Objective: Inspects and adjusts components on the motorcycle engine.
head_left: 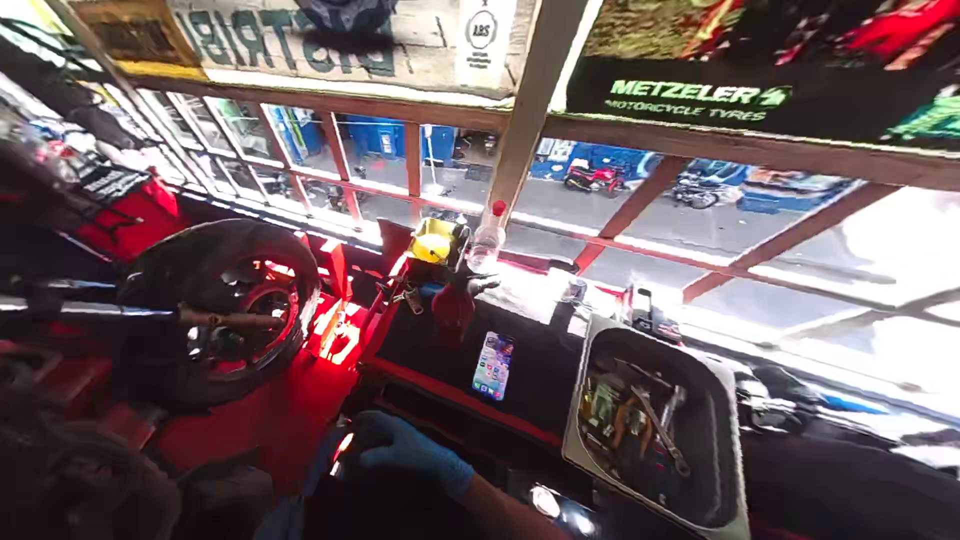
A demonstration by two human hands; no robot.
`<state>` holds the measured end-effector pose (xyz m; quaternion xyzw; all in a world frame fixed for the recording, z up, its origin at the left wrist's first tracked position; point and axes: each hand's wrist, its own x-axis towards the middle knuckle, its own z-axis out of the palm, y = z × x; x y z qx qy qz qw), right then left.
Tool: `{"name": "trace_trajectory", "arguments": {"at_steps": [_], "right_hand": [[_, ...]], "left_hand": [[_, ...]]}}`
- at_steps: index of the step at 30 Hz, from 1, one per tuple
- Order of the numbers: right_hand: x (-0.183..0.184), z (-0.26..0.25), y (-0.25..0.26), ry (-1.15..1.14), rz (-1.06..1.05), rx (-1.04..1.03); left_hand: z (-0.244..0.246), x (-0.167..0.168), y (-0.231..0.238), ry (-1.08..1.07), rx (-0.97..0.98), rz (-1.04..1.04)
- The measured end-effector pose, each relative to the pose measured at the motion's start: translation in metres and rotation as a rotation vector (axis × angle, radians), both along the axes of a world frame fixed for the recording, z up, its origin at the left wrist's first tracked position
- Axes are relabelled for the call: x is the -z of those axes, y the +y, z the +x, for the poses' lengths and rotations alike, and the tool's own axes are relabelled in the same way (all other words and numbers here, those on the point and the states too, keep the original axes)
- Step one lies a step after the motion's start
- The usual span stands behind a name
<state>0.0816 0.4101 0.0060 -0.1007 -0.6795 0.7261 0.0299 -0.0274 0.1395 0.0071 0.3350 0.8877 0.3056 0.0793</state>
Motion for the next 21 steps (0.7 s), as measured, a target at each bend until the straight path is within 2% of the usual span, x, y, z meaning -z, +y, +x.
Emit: {"name": "trace_trajectory", "arguments": {"at_steps": [1,3,6,8,11,13,16,19,21], "right_hand": [[-0.013,0.002,0.008,-0.007,0.010,0.025],[-0.024,-0.003,0.009,-0.016,0.169,0.019],[-0.022,-0.021,-0.010,0.009,0.487,-0.241],[-0.015,-0.030,-0.033,0.057,0.628,-0.383],[-0.016,-0.047,-0.074,0.069,0.747,-0.553],[-0.025,-0.057,-0.099,0.041,0.769,-0.656],[-0.025,-0.073,-0.131,0.032,0.729,-0.823],[-0.016,-0.086,-0.163,0.038,0.576,-0.974],[-0.016,-0.092,-0.187,-0.017,0.452,-0.961]], "left_hand": [[0.006,-0.003,-0.006,0.004,-0.006,-0.084],[0.014,-0.037,-0.008,-0.174,0.024,-0.289],[0.011,-0.023,-0.036,-0.088,0.077,-0.250],[0.007,-0.015,-0.049,-0.035,0.120,-0.220],[0.005,-0.038,-0.070,-0.044,0.168,-0.220],[0.006,-0.056,-0.088,-0.111,0.172,-0.278],[-0.001,-0.049,-0.120,-0.091,0.188,-0.324],[-0.007,-0.052,-0.153,-0.045,0.218,-0.343],[-0.011,-0.056,-0.180,0.017,0.161,-0.272]]}}
